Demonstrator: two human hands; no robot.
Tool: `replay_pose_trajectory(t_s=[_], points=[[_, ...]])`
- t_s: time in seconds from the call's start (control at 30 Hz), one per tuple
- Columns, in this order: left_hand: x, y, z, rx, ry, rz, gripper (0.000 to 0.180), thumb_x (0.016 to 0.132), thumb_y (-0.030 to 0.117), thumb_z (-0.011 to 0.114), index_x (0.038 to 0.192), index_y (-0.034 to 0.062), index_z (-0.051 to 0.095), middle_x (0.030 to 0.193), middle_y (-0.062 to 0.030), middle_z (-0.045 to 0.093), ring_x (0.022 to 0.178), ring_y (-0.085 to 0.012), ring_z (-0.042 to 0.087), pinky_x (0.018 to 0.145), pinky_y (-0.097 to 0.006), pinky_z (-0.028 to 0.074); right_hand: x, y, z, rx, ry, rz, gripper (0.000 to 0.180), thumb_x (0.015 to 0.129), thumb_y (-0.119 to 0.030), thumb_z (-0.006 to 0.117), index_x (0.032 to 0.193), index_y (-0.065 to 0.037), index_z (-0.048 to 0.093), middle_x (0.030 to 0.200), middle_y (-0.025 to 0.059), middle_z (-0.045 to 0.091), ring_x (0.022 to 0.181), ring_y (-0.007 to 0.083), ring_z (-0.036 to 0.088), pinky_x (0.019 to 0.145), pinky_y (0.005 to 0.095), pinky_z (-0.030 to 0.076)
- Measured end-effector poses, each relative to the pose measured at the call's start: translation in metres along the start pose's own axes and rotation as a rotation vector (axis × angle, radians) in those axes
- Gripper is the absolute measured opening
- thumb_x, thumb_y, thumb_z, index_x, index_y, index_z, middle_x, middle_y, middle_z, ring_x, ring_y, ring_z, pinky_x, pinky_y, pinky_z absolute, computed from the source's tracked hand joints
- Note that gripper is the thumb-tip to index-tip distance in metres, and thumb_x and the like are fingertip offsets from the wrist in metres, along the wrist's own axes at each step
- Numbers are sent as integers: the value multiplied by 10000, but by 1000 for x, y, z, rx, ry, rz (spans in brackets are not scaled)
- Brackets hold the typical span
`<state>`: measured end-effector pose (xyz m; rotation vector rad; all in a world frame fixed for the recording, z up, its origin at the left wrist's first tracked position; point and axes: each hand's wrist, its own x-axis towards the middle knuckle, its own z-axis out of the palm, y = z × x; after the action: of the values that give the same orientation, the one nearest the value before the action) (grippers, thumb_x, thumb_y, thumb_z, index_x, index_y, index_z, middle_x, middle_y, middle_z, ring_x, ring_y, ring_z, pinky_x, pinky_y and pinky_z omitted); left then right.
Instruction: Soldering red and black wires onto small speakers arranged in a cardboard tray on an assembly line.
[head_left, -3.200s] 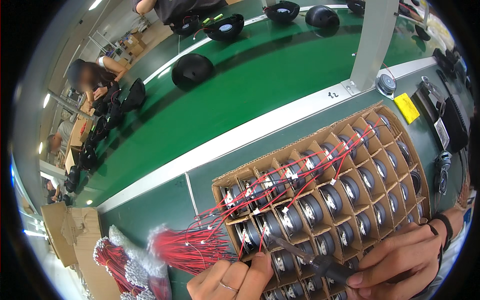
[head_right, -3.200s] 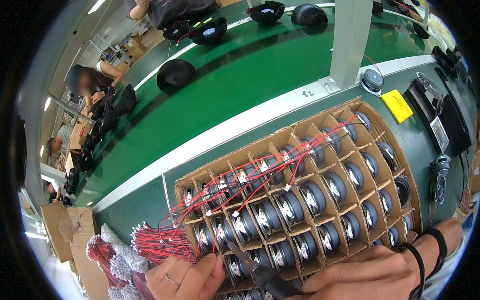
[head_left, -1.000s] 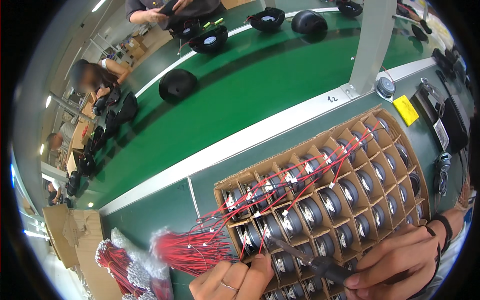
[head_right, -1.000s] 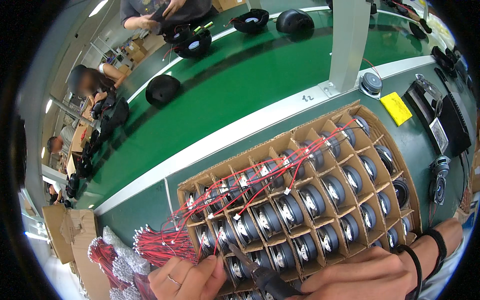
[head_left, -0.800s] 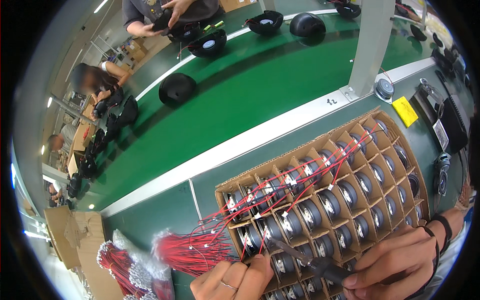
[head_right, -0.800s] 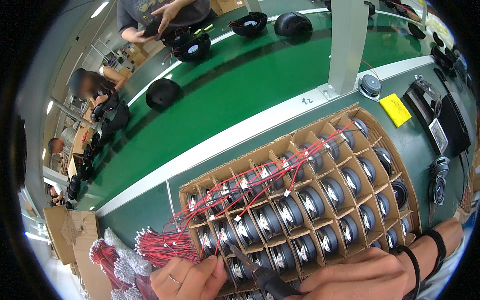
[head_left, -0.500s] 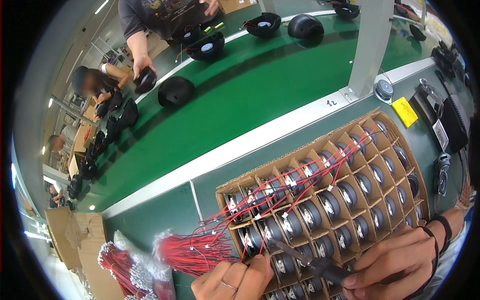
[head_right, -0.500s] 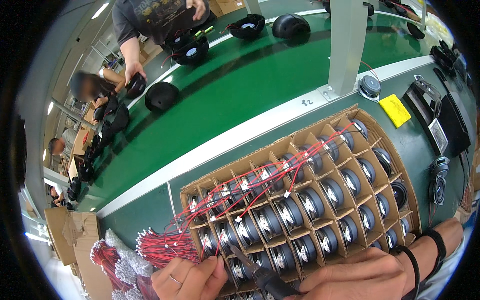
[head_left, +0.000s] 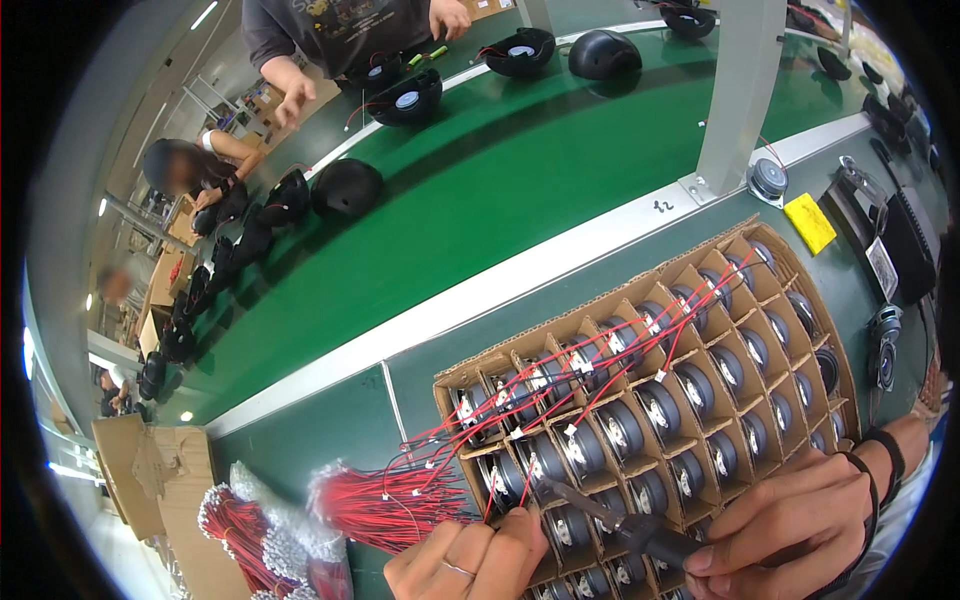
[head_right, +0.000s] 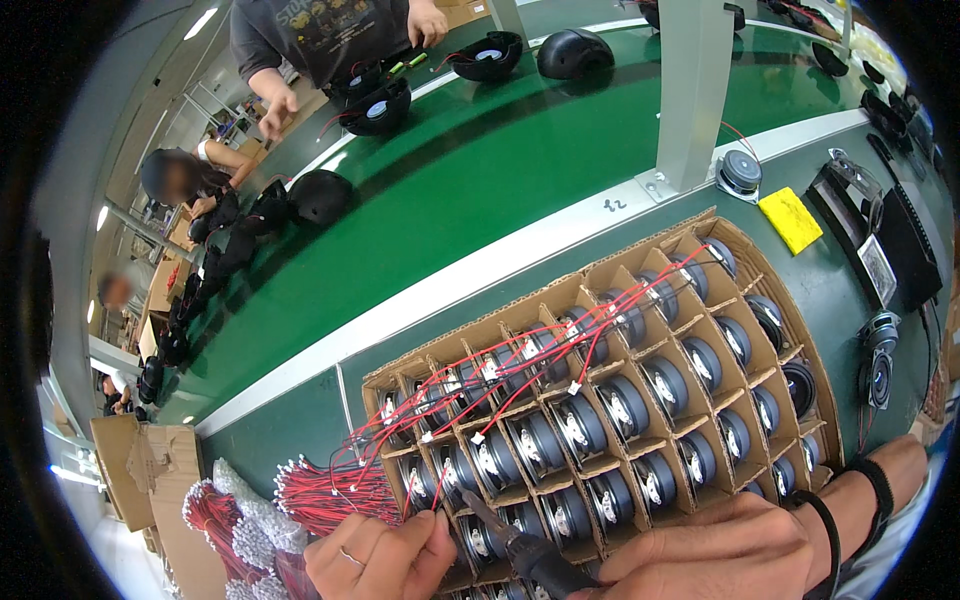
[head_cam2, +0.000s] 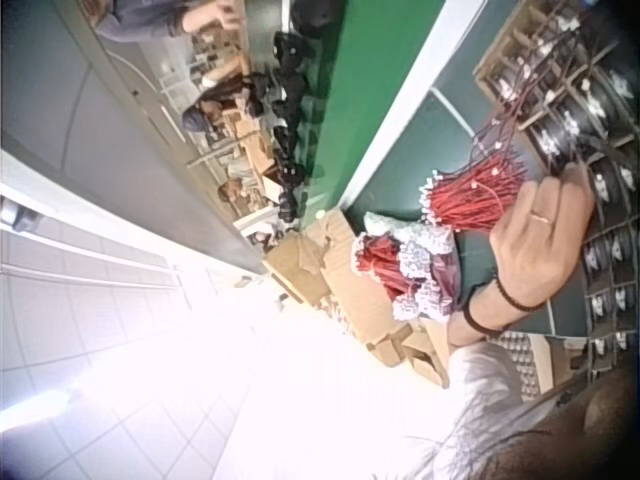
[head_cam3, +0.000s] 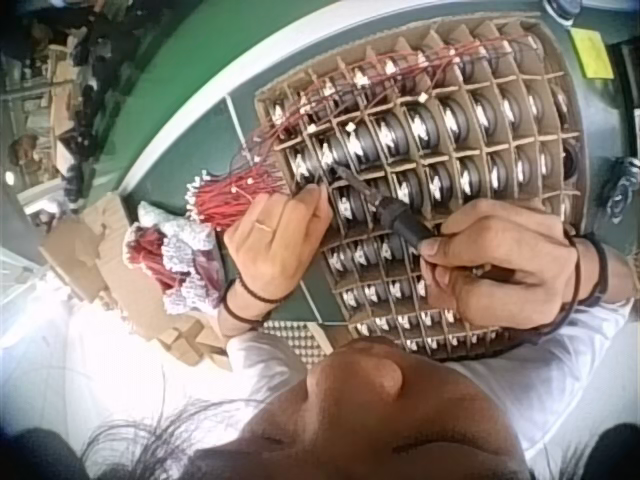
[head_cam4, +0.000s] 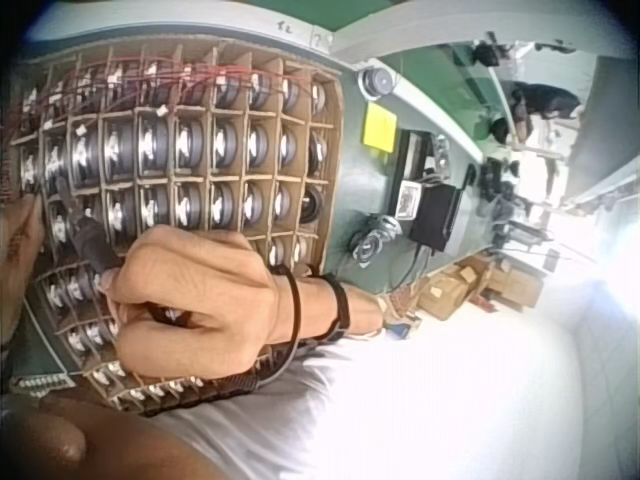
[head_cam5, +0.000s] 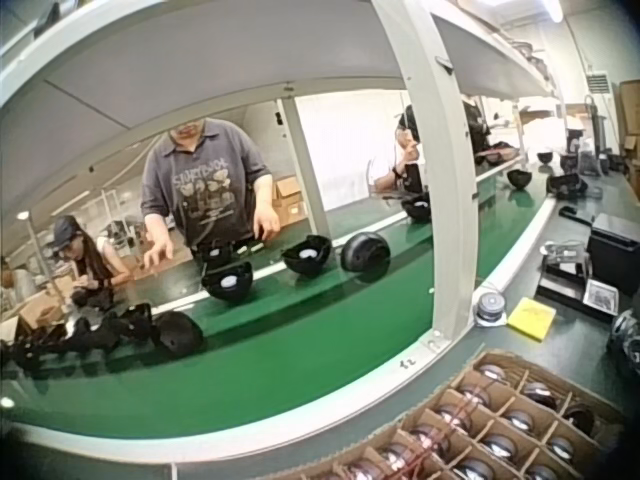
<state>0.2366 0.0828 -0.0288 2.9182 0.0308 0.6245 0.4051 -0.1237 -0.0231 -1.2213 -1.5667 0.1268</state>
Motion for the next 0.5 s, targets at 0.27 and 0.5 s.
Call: replay_pose_trajectory(t_s=[0.27,0.5], points=[[0,1,0,8,3,-8,203,780,-3,844,938,42,726,701,-51,557,554,-197,541,486,-320,442,1,-1,1,-3,22,1,303,705,109,805,635,1,531,866,171,657,654,242,684,510,279,595],[-1,0,1,12,-2,-6,201,780,-2,844,932,47,723,702,-49,553,555,-194,540,489,-318,442,1,-1,1,-10,20,9,301,698,112,814,639,2,539,858,167,662,656,240,688,518,278,600]])
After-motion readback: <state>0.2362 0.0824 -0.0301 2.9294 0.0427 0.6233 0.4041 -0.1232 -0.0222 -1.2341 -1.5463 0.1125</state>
